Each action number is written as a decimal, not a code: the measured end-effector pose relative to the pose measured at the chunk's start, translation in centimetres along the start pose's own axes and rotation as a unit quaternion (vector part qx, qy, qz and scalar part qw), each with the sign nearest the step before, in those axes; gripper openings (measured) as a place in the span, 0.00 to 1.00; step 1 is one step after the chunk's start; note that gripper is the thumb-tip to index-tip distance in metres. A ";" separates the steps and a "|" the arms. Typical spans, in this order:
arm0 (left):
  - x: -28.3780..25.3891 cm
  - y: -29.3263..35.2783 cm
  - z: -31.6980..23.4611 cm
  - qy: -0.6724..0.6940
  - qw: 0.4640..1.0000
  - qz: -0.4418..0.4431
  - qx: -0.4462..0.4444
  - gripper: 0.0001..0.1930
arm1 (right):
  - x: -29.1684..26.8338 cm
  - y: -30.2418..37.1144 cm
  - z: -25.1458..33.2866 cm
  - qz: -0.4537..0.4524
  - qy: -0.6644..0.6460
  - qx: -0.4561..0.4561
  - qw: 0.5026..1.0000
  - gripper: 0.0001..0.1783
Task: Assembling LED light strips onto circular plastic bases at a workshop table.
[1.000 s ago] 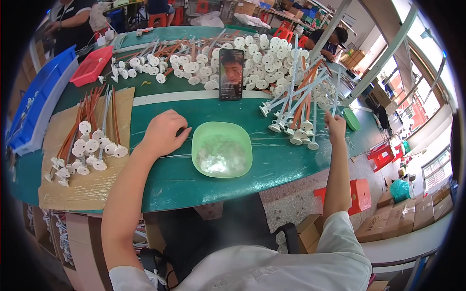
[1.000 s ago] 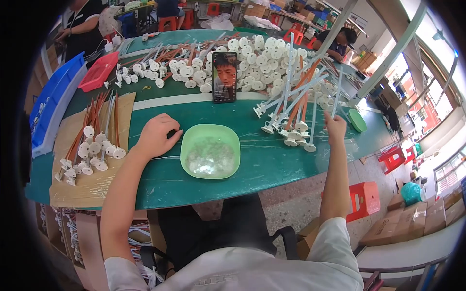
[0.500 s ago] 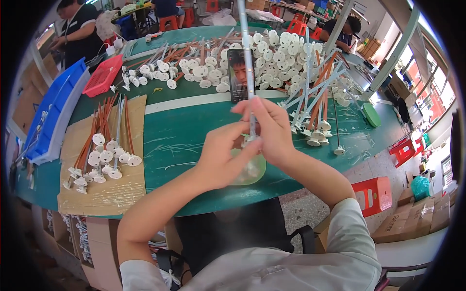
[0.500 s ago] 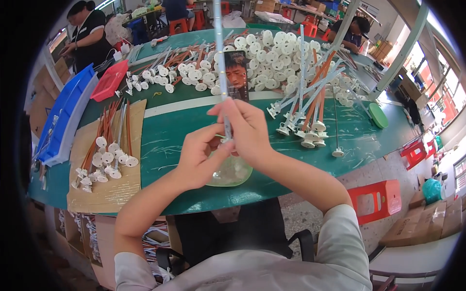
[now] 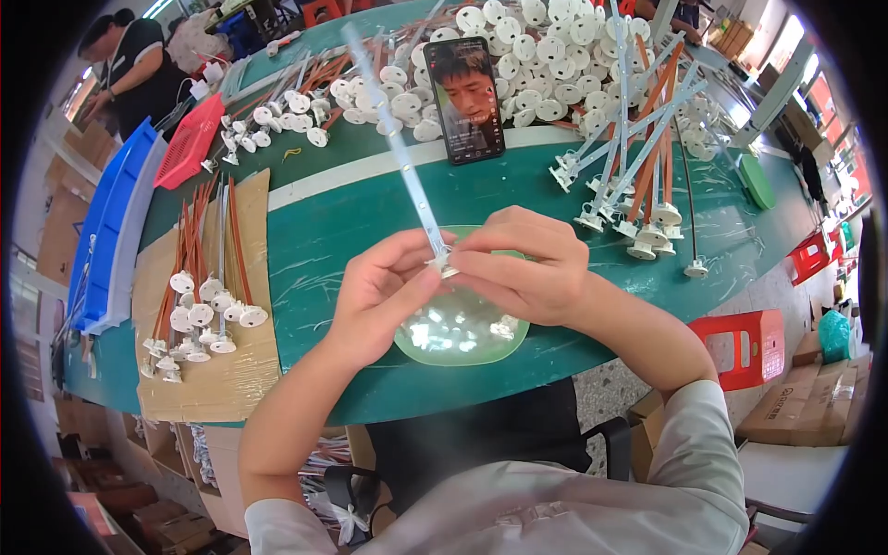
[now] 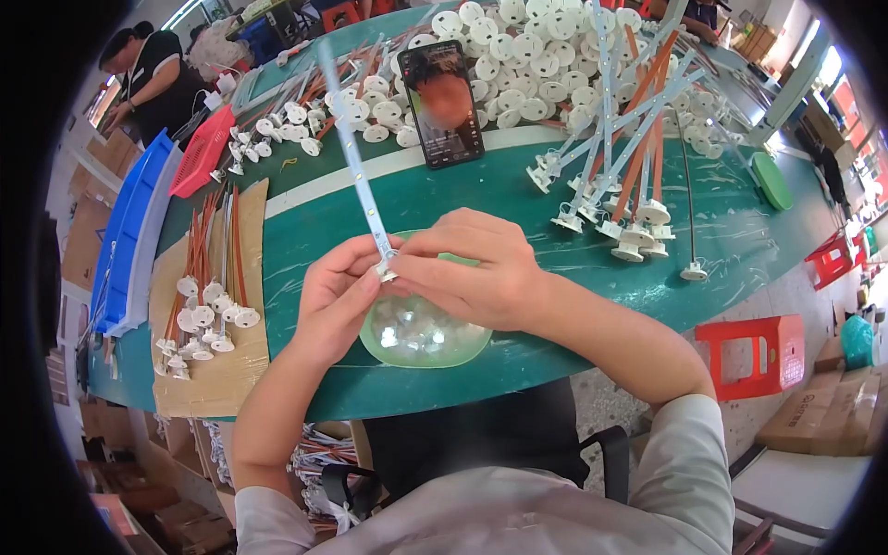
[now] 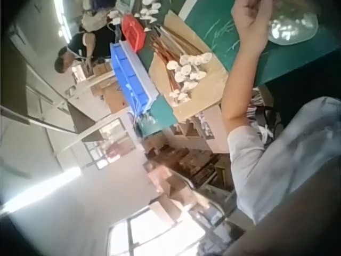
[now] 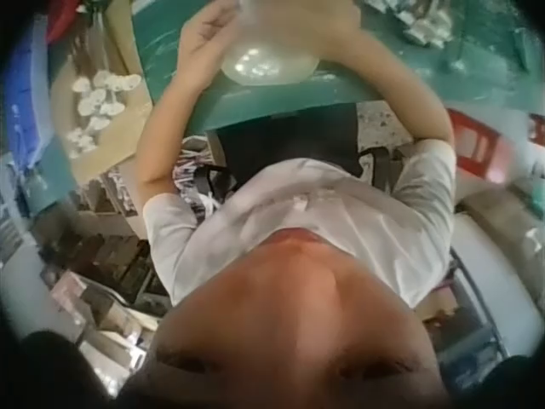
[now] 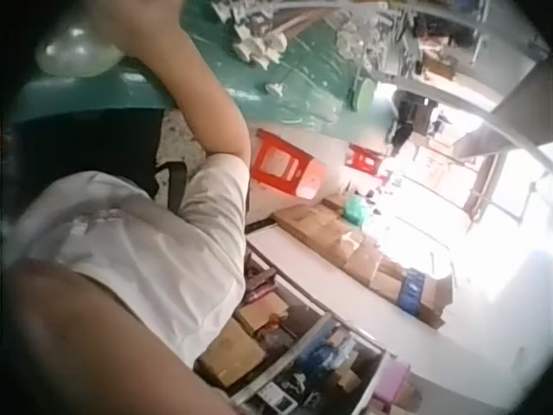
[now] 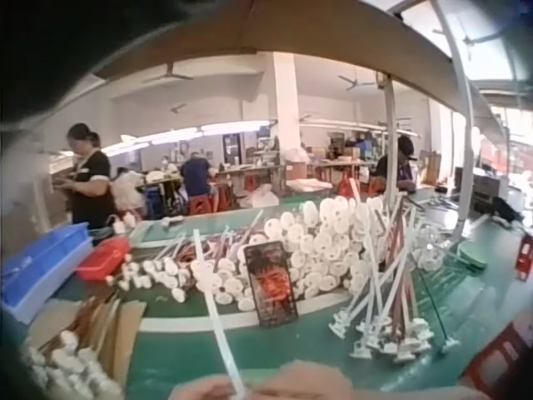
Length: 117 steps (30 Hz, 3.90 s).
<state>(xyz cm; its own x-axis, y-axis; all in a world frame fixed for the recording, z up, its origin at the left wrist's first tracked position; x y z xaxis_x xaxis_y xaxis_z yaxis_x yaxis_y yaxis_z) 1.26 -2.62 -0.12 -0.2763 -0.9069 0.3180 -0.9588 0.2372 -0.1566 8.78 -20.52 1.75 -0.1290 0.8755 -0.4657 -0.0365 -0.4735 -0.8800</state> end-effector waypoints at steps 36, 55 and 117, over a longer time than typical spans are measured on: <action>-1.8 -0.1 0.7 0.065 0.997 0.019 0.023 0.24 | 0.7 0.0 0.3 -0.003 -0.097 0.076 0.992 0.16; -2.4 -0.5 0.3 -0.024 0.986 -0.146 0.077 0.14 | 1.8 1.0 0.6 0.288 0.029 0.177 0.941 0.10; -1.3 0.3 1.2 0.097 0.986 -0.039 0.126 0.27 | 1.1 -0.4 1.9 0.004 -0.136 0.153 0.979 0.08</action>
<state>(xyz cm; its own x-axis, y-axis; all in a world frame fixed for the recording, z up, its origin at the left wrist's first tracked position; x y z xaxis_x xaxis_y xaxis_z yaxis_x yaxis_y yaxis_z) 1.40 -1.75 -1.75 -0.2324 -0.8294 0.5081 -0.9376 0.0521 -0.3438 6.78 -19.59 1.74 -0.3875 0.8333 -0.3944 -0.3245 -0.5237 -0.7877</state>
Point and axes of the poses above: each hand's wrist, its own y-axis away from the middle knuckle, its own x-axis out of the palm, z = x × y, the point moved 2 cm from there along -y, towards the middle knuckle, and after that the axes turned 4 degrees about z, right-handed, at the moved point
